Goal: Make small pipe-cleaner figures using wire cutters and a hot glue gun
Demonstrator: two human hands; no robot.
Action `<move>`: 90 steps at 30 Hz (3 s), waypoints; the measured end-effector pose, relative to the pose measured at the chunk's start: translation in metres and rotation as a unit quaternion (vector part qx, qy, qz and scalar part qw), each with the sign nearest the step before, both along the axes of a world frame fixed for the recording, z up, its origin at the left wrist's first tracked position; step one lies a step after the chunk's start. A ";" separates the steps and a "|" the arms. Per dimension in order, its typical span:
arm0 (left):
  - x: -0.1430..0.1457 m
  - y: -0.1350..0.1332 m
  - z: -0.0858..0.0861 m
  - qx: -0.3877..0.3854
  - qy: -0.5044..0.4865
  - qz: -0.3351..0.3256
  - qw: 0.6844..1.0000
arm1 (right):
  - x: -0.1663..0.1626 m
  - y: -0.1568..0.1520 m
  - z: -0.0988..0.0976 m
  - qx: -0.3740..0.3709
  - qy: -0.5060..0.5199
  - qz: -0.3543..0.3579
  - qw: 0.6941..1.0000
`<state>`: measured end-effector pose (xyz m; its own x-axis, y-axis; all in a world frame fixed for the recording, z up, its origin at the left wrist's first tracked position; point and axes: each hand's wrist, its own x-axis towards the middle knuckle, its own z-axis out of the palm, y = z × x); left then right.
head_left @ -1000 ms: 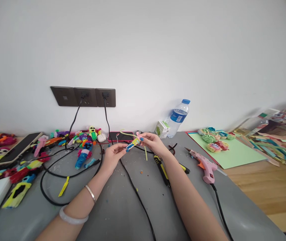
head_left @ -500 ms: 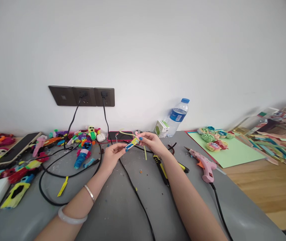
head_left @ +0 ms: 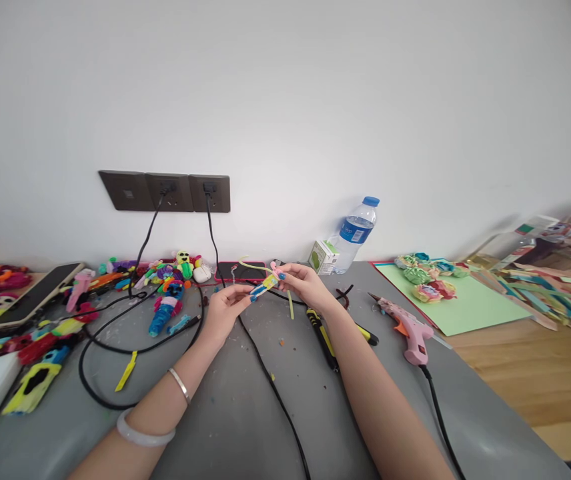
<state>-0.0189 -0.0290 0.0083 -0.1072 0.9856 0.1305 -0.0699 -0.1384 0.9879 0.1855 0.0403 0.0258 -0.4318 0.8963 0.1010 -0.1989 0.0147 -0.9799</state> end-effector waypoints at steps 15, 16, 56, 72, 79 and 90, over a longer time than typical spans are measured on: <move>0.000 0.000 0.001 0.001 -0.011 0.006 1.000 | 0.000 0.001 -0.001 -0.001 0.006 0.003 1.000; 0.000 0.000 0.001 0.000 -0.012 0.007 1.000 | 0.000 0.001 -0.001 0.000 0.006 0.003 1.000; 0.003 -0.001 0.003 -0.053 -0.117 -0.056 0.990 | 0.000 -0.007 0.008 0.074 0.020 0.074 0.994; 0.002 0.000 -0.001 -0.065 -0.107 -0.061 0.990 | 0.002 -0.008 0.011 0.058 0.023 0.090 0.994; 0.001 0.000 -0.003 -0.064 -0.108 -0.064 0.990 | 0.004 -0.008 0.011 0.057 0.014 0.091 0.994; 0.002 0.001 -0.002 -0.063 -0.101 -0.068 0.991 | 0.005 -0.007 0.009 0.063 0.011 0.100 0.993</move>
